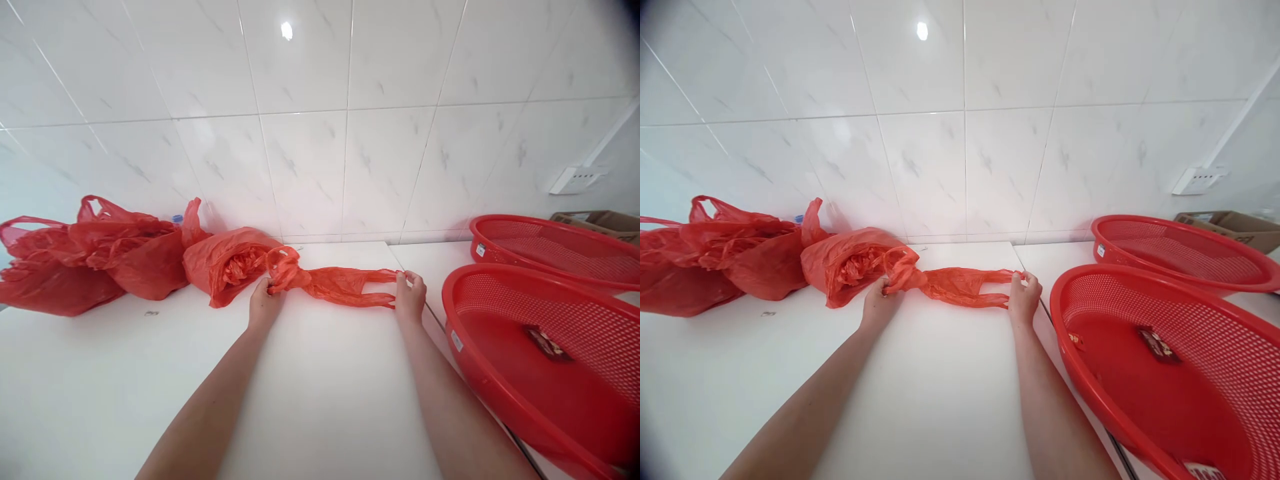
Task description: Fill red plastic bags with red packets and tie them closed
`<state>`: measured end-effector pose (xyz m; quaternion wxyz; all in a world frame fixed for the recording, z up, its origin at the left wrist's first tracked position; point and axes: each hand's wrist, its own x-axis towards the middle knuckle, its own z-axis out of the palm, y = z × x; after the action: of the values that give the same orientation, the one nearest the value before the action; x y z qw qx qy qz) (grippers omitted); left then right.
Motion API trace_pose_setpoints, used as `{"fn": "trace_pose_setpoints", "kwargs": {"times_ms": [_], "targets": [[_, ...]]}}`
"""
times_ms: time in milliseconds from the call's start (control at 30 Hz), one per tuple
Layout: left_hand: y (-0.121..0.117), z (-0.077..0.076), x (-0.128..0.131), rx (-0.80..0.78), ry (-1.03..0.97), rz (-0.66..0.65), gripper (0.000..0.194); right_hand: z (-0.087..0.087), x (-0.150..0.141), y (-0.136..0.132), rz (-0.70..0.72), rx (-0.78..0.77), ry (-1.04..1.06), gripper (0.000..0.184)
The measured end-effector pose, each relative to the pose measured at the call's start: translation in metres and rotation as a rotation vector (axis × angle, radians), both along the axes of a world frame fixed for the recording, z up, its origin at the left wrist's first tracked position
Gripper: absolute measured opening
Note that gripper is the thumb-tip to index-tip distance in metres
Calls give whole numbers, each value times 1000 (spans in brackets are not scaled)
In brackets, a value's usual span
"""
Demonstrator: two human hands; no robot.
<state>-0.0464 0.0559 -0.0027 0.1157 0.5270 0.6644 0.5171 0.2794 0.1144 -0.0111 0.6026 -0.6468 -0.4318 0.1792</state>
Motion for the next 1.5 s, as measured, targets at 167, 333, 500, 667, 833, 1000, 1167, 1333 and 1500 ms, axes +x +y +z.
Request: {"fn": "trace_pose_setpoints", "kwargs": {"times_ms": [167, 333, 500, 667, 833, 1000, 1167, 1333, 1500], "targets": [[-5, 6, 11, 167, 305, -110, 72, 4, -30, -11, 142, 43, -425, 54], [-7, 1, 14, 39, 569, -283, 63, -2, -62, -30, 378, 20, -842, 58], [-5, -5, 12, -59, 613, -337, 44, -10, -68, -36, 592, -82, -972, 37], [-9, 1, 14, -14, 658, -388, 40, -8, -53, -12, 366, -141, -905, 47], [-19, 6, 27, 30, 763, -447, 45, 7, -57, -13, 202, 148, -734, 49], [-34, 9, 52, 118, 833, -618, 50, 11, -91, -54, 651, 137, -341, 55], [-48, 12, 67, 119, 715, -860, 27, 8, -109, -61, 739, -7, -41, 28], [-43, 9, 58, 45, 519, -607, 30, 10, -99, -53, 711, -64, 60, 26], [-27, 3, 40, -130, 456, -251, 66, 9, -92, -51, 814, -73, 297, 30]]}}
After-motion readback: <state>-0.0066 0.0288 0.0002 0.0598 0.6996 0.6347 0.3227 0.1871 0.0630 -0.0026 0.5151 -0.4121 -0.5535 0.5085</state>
